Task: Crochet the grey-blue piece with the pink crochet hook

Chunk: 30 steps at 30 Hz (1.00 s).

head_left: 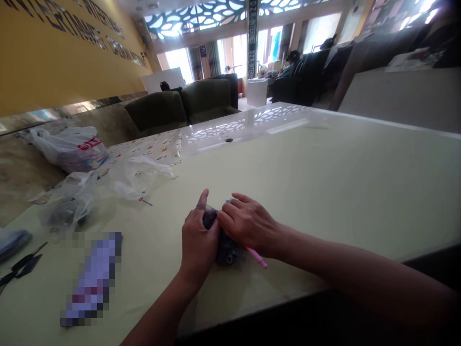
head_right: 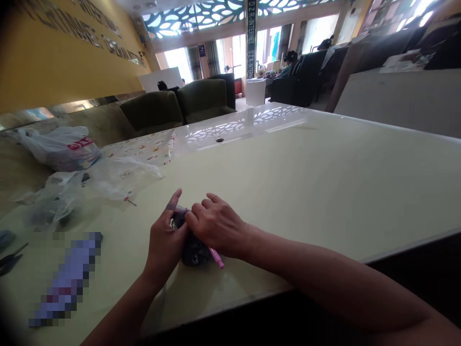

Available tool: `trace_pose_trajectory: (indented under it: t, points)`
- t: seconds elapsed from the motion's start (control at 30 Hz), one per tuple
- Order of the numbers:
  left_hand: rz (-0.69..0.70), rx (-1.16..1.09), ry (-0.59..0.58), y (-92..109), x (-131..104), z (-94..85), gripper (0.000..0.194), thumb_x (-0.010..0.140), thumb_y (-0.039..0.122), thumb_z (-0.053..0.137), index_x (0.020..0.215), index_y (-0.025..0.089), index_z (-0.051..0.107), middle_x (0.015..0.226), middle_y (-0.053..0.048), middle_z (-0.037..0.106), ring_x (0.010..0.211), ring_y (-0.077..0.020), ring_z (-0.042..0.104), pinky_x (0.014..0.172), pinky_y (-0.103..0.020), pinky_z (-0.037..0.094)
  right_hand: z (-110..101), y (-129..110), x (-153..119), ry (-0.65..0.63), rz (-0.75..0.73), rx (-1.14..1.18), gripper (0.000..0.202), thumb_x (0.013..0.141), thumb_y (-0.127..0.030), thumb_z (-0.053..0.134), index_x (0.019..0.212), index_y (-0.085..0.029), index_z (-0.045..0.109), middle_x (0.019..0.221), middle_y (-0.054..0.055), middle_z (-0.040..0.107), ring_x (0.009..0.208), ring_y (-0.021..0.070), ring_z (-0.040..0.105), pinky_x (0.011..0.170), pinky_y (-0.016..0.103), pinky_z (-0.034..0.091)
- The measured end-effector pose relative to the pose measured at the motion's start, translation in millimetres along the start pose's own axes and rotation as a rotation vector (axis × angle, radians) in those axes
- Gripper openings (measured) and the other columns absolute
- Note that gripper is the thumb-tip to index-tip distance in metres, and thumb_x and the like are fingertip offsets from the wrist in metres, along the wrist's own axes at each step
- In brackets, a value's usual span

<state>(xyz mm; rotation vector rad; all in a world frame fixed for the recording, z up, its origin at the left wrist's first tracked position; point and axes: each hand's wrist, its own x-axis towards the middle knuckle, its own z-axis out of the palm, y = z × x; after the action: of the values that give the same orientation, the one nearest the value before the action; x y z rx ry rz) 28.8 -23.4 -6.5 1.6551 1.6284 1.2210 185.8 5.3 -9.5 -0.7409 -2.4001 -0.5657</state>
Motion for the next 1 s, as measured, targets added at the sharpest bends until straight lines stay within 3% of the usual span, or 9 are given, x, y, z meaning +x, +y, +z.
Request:
trace_pose_trajectory:
  t: [0.13,0.27,0.4,0.5,0.63,0.83,0.93,1.0]
  points:
    - [-0.209,-0.386,-0.088,-0.1,4.4,-1.2,0.082,0.071,0.029,0.08,0.147,0.023,0.049,0.08,0.005,0.064,0.076,-0.0119,0.058,0.083,-0.026,0.045,5.1,-0.8,-1.8,0.097,0.054,-0.005,0.026,0.095,-0.009,0.042,0.072,-0.018,0.049,0.068,0.002,0.051,0.059,0.0159,0.037,0.065,0.031,0.032]
    - [-0.405,-0.775,-0.305,-2.7,10.9,-3.4,0.083,0.067,0.026,0.085,0.144,0.022,0.052,0.094,-0.001,0.072,0.086,-0.0136,0.064,0.089,-0.026,0.046,2.7,2.6,-3.3,0.182,0.025,0.028,0.029,0.097,-0.01,0.038,0.071,-0.018,0.048,0.066,0.001,0.048,0.059,0.0147,0.036,0.062,0.029,0.031]
    - [-0.511,-0.901,-0.53,-4.8,15.4,-8.8,0.077,0.064,0.018,0.086,0.137,0.02,0.06,0.098,-0.005,0.074,0.09,-0.0161,0.065,0.09,-0.028,0.045,-1.9,9.9,-4.2,0.244,-0.083,0.114,0.029,0.1,-0.014,0.038,0.073,-0.018,0.048,0.066,-0.001,0.047,0.06,0.0133,0.037,0.063,0.028,0.035]
    - [-0.514,-0.916,-0.634,-5.6,17.2,-13.1,0.078,0.063,0.016,0.086,0.137,0.022,0.06,0.095,-0.005,0.074,0.088,-0.0165,0.065,0.089,-0.029,0.045,-4.0,19.9,-4.6,0.225,-0.18,0.182,0.03,0.103,-0.021,0.041,0.075,-0.018,0.051,0.066,-0.002,0.049,0.061,0.0117,0.04,0.062,0.025,0.037]
    - [-0.471,-0.92,-0.535,-4.5,17.9,-14.8,0.078,0.065,0.015,0.084,0.138,0.024,0.059,0.088,-0.002,0.072,0.08,-0.0138,0.065,0.083,-0.027,0.047,-6.9,30.4,-4.6,0.203,-0.137,0.149,0.026,0.102,-0.028,0.046,0.083,-0.017,0.06,0.069,-0.001,0.056,0.062,0.0106,0.047,0.061,0.024,0.04]
    - [-0.431,-0.861,-0.363,-4.3,18.1,-13.7,0.074,0.066,0.016,0.082,0.136,0.02,0.061,0.082,-0.001,0.071,0.075,-0.0118,0.063,0.08,-0.026,0.049,-12.8,31.3,-2.7,0.17,-0.125,0.081,0.022,0.098,-0.022,0.052,0.082,-0.016,0.066,0.07,0.0,0.06,0.063,0.0111,0.051,0.063,0.025,0.045]
    - [-0.405,-0.784,-0.334,-6.8,20.0,-15.7,0.072,0.066,0.018,0.082,0.135,0.019,0.062,0.085,-0.003,0.072,0.078,-0.0148,0.065,0.083,-0.03,0.05,-18.4,34.8,-3.0,0.111,-0.122,0.2,0.026,0.098,-0.021,0.05,0.078,-0.015,0.066,0.071,0.002,0.059,0.063,0.0116,0.051,0.063,0.026,0.044]
    - [-0.375,-0.759,-0.345,-8.1,21.2,-17.4,0.067,0.066,0.019,0.082,0.131,0.02,0.065,0.083,-0.002,0.071,0.077,-0.0148,0.064,0.081,-0.029,0.05,-22.6,40.2,-3.8,0.065,-0.067,0.436,0.029,0.099,-0.021,0.048,0.077,-0.014,0.066,0.075,0.003,0.06,0.064,0.0109,0.052,0.063,0.026,0.044]
